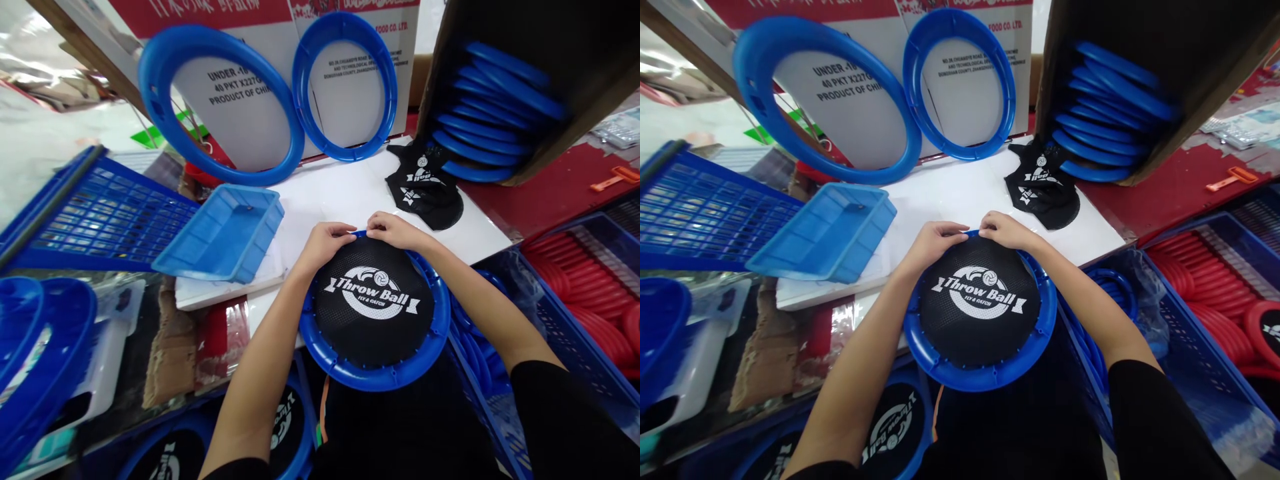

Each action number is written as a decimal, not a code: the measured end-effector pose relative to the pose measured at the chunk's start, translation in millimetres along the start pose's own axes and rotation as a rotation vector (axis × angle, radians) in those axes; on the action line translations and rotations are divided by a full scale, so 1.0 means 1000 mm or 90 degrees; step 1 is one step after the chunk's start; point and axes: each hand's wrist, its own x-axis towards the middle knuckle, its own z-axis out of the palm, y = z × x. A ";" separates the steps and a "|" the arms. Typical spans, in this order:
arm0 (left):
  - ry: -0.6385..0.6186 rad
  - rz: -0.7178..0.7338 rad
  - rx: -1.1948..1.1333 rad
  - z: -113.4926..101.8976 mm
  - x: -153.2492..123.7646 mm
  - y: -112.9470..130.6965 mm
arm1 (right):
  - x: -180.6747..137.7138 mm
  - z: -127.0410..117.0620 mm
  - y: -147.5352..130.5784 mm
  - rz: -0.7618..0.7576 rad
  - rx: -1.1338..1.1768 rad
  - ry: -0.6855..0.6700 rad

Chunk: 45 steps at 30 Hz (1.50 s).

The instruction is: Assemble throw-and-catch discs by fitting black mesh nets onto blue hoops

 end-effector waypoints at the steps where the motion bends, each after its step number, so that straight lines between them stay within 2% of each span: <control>1: 0.001 0.000 0.002 0.000 0.000 0.000 | 0.001 0.000 0.001 0.005 0.003 -0.006; 14: -0.074 0.026 0.042 -0.010 0.004 0.001 | 0.001 -0.005 -0.005 0.000 0.042 -0.052; 20: -0.068 0.083 0.121 -0.008 -0.004 0.006 | 0.003 0.007 -0.008 0.018 -0.041 0.005; 26: -0.087 0.193 0.281 -0.001 -0.012 0.016 | 0.000 0.002 -0.013 0.042 0.013 0.019; 28: -0.068 0.206 0.343 0.000 -0.014 0.018 | -0.010 -0.004 -0.018 0.021 0.011 0.045; 31: -0.019 0.172 0.465 -0.002 -0.018 0.018 | -0.042 -0.011 -0.028 -0.022 -0.141 0.104; 34: 0.012 0.130 0.566 -0.009 -0.025 0.015 | -0.084 -0.009 -0.038 0.010 -0.300 0.134; 38: 0.018 0.126 0.617 -0.014 -0.034 0.017 | -0.125 0.006 -0.037 0.059 -0.341 0.129; 42: 0.028 0.178 0.600 -0.012 -0.037 0.028 | -0.131 0.015 -0.032 0.066 -0.290 0.076; 45: -0.045 0.257 0.550 -0.006 -0.037 0.033 | -0.122 0.012 -0.034 0.069 -0.273 0.022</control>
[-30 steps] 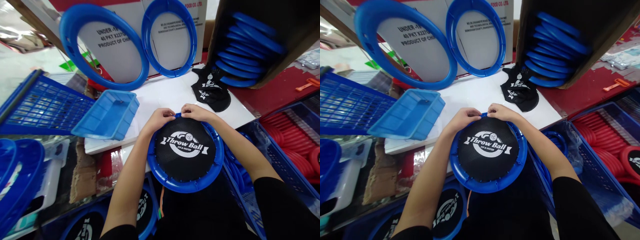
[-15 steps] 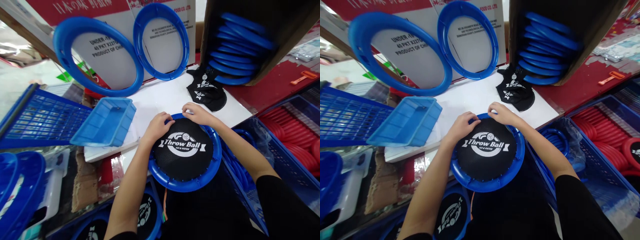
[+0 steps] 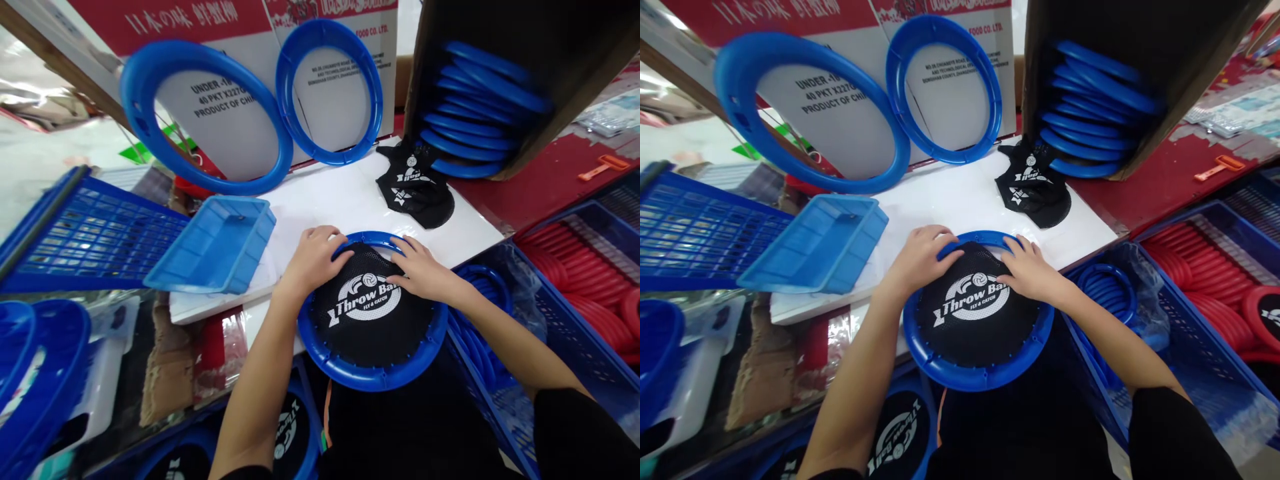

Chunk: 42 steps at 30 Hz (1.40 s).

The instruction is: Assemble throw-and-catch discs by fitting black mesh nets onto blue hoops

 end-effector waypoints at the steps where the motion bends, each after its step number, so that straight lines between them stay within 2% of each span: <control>1: -0.018 0.032 -0.017 0.002 0.001 0.002 | 0.004 -0.002 0.000 -0.001 0.003 -0.016; 3: -0.053 0.079 -0.052 0.007 0.002 0.005 | 0.014 -0.008 0.001 -0.024 0.013 -0.042; 6: -0.089 0.114 -0.100 0.016 0.003 0.007 | 0.033 -0.014 0.007 -0.134 0.047 -0.089; 9: -0.111 0.113 -0.124 0.021 0.003 0.005 | 0.049 -0.019 0.015 -0.236 0.085 -0.120; 11: -0.117 0.097 -0.145 0.022 0.003 0.002 | 0.054 -0.023 0.019 -0.250 0.089 -0.108; 16: -0.101 0.029 -0.234 0.019 0.003 -0.004 | 0.048 -0.028 0.019 -0.193 0.111 -0.050; 23: -0.014 -0.076 -0.351 0.015 0.009 -0.007 | 0.049 -0.017 0.024 -0.174 0.228 0.066; 27: 0.004 -0.142 -0.397 0.016 0.012 -0.010 | 0.054 -0.016 0.025 -0.144 0.252 0.100; 34: 0.002 -0.188 -0.456 0.019 0.014 -0.017 | 0.069 -0.016 0.034 -0.092 0.259 0.080; 38: -0.038 -0.180 -0.490 0.018 0.017 -0.026 | 0.079 -0.018 0.041 -0.064 0.297 0.010; 42: -0.062 -0.185 -0.525 0.020 0.019 -0.033 | 0.083 -0.018 0.045 -0.036 0.295 0.013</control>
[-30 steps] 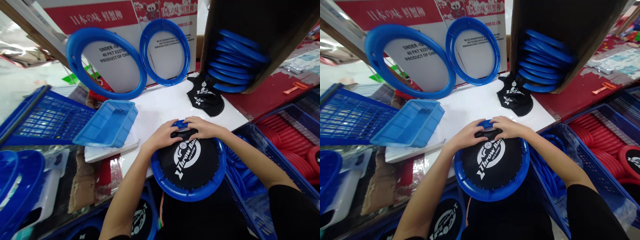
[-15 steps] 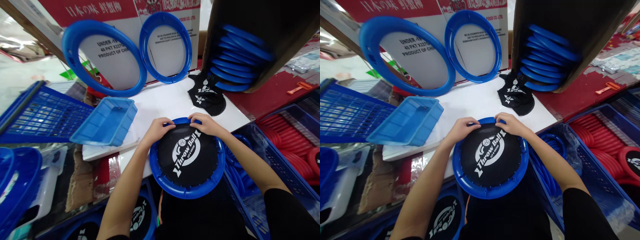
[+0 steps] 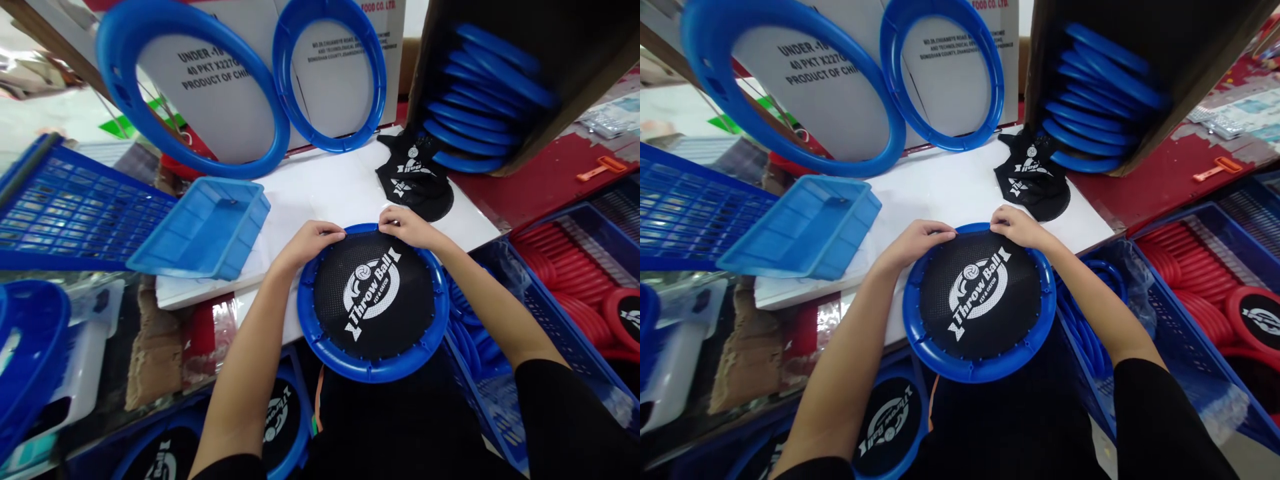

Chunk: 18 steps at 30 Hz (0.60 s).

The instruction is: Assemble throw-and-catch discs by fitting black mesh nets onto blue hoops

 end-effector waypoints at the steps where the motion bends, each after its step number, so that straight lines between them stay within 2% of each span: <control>1: 0.001 -0.003 -0.010 0.000 0.001 -0.001 | 0.000 0.000 0.001 0.004 -0.007 0.003; 8: 0.077 -0.042 -0.104 0.007 0.000 -0.001 | -0.001 0.001 0.004 0.007 -0.008 -0.028; 14: 0.089 -0.061 -0.094 0.010 -0.001 0.000 | 0.000 0.000 0.004 0.018 -0.034 -0.029; 16: 0.077 -0.056 -0.075 0.009 0.000 -0.001 | -0.003 0.002 -0.002 0.014 -0.045 0.008; 18: 0.054 -0.039 -0.056 0.008 -0.001 -0.001 | -0.008 0.008 -0.012 -0.040 -0.088 0.070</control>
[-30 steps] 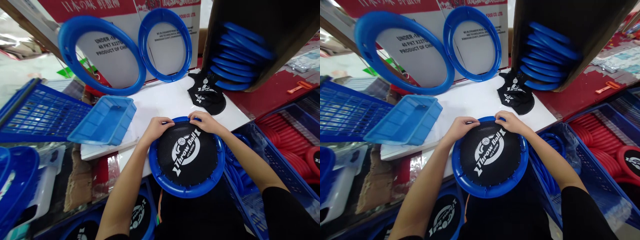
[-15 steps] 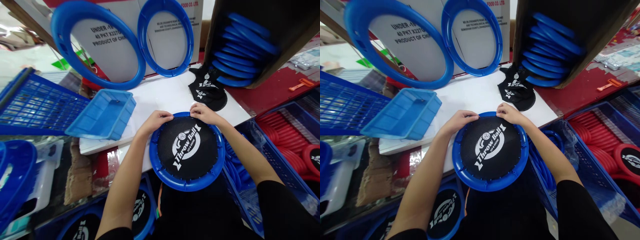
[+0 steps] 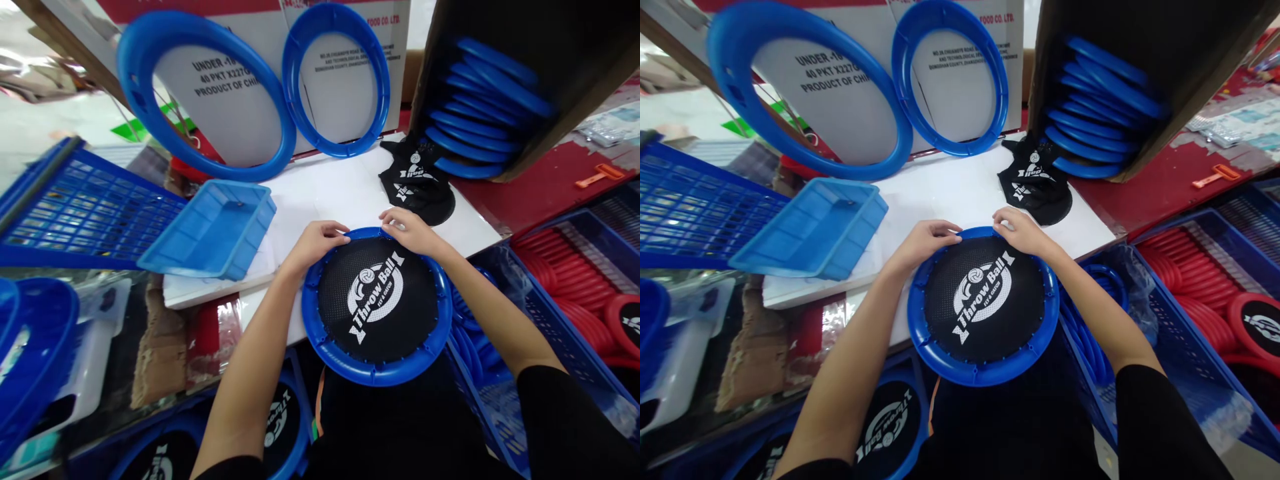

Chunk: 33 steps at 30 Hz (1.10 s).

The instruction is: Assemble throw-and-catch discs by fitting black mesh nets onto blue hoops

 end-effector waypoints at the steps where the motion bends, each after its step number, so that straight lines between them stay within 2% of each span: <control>1: -0.008 0.019 0.013 0.000 0.000 0.000 | -0.003 0.002 -0.006 -0.040 -0.034 0.019; 4: 0.004 0.133 0.087 0.004 -0.004 0.003 | -0.013 0.011 -0.018 -0.116 -0.139 -0.031; 7: -0.025 0.271 0.225 0.011 -0.009 0.004 | -0.016 0.017 -0.018 -0.107 -0.174 -0.111; 10: -0.081 0.327 0.351 0.015 -0.014 0.003 | -0.015 0.017 -0.013 -0.098 -0.153 -0.151; 16: -0.116 0.337 0.470 0.019 -0.018 0.008 | -0.009 0.017 -0.012 -0.083 -0.115 -0.167; 23: -0.093 0.339 0.568 0.032 -0.017 0.011 | -0.006 0.015 -0.021 -0.042 -0.109 -0.178; 26: -0.086 0.322 0.546 0.030 -0.017 0.010 | -0.005 0.015 -0.021 -0.036 -0.074 -0.155; 33: -0.102 0.282 0.337 0.020 -0.016 0.015 | -0.003 0.016 -0.021 -0.035 0.044 -0.129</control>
